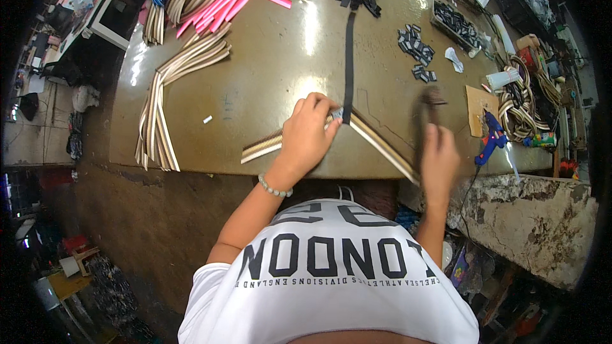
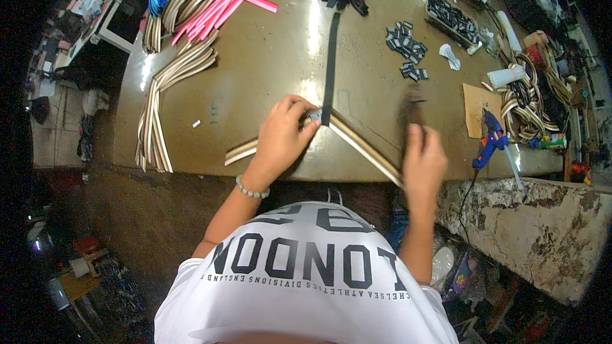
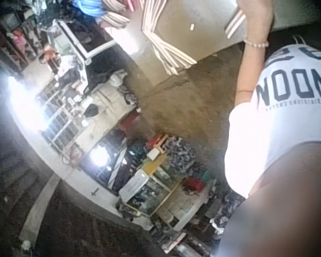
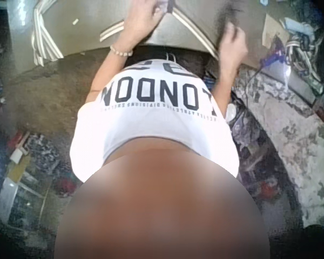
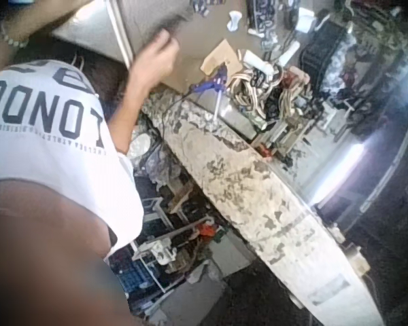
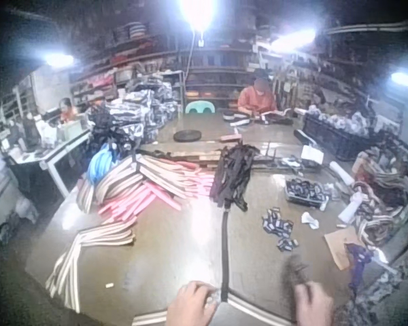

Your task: The person assembles a strap by applying hot glue to a black strip and attaching beige ribbed pieces and small white rectangular pieces. They repeatedly pick up the glue gun, apply glue, and press components onto the strip, then place the assembled piece aside.

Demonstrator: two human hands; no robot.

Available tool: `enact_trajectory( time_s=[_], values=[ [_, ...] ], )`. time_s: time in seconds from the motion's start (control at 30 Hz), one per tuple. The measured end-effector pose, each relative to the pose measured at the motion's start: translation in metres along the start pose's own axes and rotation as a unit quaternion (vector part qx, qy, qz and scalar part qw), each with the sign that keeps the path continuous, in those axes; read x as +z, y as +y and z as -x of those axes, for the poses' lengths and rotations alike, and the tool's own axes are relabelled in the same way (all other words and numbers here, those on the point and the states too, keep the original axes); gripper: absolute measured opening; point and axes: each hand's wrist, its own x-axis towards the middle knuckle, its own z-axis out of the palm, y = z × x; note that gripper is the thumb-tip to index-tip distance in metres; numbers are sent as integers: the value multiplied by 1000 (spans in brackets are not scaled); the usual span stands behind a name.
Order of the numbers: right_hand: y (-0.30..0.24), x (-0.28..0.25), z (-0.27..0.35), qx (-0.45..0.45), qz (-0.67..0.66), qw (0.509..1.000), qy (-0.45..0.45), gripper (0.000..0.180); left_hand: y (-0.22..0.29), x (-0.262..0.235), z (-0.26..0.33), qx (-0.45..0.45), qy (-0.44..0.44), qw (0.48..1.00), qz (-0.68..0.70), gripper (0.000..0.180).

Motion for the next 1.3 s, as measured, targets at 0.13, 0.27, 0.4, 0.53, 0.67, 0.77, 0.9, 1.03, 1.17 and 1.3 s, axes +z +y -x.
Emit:
enact_trajectory(
  time_s=[0.13, 0.27, 0.4, 0.53, 0.67, 0.77, 0.9, 1.03, 1.17, 1.3],
  values=[
    [40, -15, -25, 29, 171, 976, 131, 44, -2, -17, -25, 10, -73, 994, 81, 20],
    [66, -5, -31, 75, 281, 952, 93, 39, -30, -57, -91, -46, -138, 963, 228, 20],
    [73, 5, -30, -19, 411, 902, 127, 34, -95, -164, -205, 32, -6, 990, 139, 30],
    [68, 7, -31, 7, 411, 905, 107, 33, -168, -240, -313, 33, 117, 992, 41, 35],
    [66, 7, -33, 23, 416, 904, 95, 33, -184, -149, -329, 68, 216, 970, -91, 30],
    [69, 7, -32, 14, 419, 902, 105, 33, -157, -16, -318, 69, 61, 995, -47, 44],
    [73, 5, -30, -34, 413, 900, 136, 33, -134, 57, -309, 77, 4, 989, -125, 40],
    [72, 3, -30, -31, 385, 913, 130, 30, -128, 33, -300, 89, 42, 990, -99, 29],
    [73, 2, -32, -37, 363, 925, 107, 30, -126, 10, -274, -17, -10, 998, 51, 30],
    [66, -6, -35, 54, 310, 949, 23, 36, -128, -6, -253, -181, -23, 916, 356, 29]
  ],
)
